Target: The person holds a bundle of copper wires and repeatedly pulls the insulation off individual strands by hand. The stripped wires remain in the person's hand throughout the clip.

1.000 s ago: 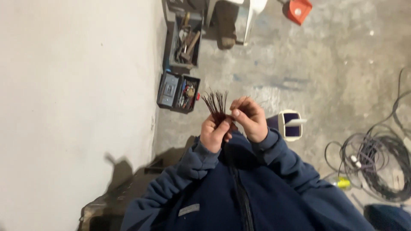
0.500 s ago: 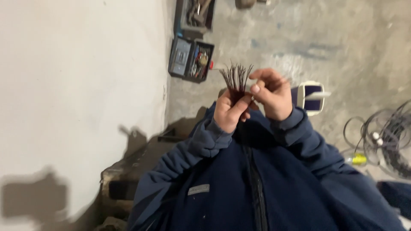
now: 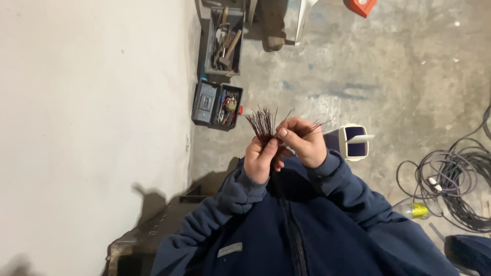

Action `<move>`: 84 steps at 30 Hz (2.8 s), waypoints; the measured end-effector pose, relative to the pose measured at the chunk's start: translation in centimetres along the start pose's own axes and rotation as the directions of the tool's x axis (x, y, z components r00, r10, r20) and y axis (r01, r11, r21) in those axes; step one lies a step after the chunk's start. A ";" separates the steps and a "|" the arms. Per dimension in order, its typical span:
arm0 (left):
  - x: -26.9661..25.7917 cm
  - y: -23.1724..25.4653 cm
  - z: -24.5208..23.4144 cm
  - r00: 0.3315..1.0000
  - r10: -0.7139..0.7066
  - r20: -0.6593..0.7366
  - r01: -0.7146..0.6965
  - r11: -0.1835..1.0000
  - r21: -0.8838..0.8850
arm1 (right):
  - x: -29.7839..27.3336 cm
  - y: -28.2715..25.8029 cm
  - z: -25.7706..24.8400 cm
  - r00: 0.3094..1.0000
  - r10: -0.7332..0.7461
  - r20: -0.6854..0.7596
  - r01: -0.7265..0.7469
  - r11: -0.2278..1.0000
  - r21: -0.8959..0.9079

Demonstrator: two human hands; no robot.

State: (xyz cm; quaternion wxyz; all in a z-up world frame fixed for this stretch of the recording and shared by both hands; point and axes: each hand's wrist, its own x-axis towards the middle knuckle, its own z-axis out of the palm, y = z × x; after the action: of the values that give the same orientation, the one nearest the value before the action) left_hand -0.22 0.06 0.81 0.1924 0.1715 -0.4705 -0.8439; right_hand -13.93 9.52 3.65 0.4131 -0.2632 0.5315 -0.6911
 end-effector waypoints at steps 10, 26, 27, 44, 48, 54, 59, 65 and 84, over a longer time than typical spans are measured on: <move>0.1 -0.1 0.0 1.000 -0.005 0.012 0.005 0.999 0.034 | 0.1 -0.1 0.0 0.999 0.038 -0.013 -0.037 0.999 0.017; 0.5 -2.7 -2.3 0.996 0.039 -0.076 -0.047 0.993 -0.108 | -0.1 3.4 0.2 0.935 -0.316 -0.161 0.311 0.949 -0.060; 0.7 -2.9 -2.5 0.995 0.038 -0.097 -0.050 0.991 -0.124 | -0.1 3.5 0.0 0.909 -0.345 -0.232 0.328 0.938 -0.111; 1.6 2.2 -0.5 0.997 0.017 0.069 0.007 0.943 -0.332 | 4.1 -10.5 -1.9 0.089 -0.158 0.983 0.534 -0.826 -0.181; 1.6 3.6 -0.5 0.926 0.365 0.102 -0.377 0.911 0.168 | 3.5 -10.1 -2.1 0.182 -0.219 0.959 0.767 -0.578 -0.278; 0.3 3.7 -4.3 0.817 0.230 0.529 -0.318 0.944 0.081 | -0.6 -2.9 -2.5 0.799 0.374 0.470 -0.355 0.926 -0.133; 1.0 4.8 -4.1 0.772 0.266 0.578 -0.444 0.876 0.190 | -1.3 -3.1 -1.9 0.867 0.169 0.469 -0.098 0.980 -0.173; 2.1 4.0 -2.9 0.972 0.172 0.162 -0.204 0.957 0.207 | -0.7 -5.0 -0.3 0.912 -0.141 0.386 0.324 0.824 -0.464; 3.6 3.0 -2.6 0.956 0.193 0.221 -0.251 0.927 0.279 | -0.9 -5.9 -1.3 0.749 -0.521 0.409 0.538 0.118 -0.835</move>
State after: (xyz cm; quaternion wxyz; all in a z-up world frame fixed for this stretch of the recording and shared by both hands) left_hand -1.65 -5.05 1.75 0.2127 0.0632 -0.6272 -0.7465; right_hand -16.22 11.47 8.93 -0.0801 -0.6221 0.6894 -0.3624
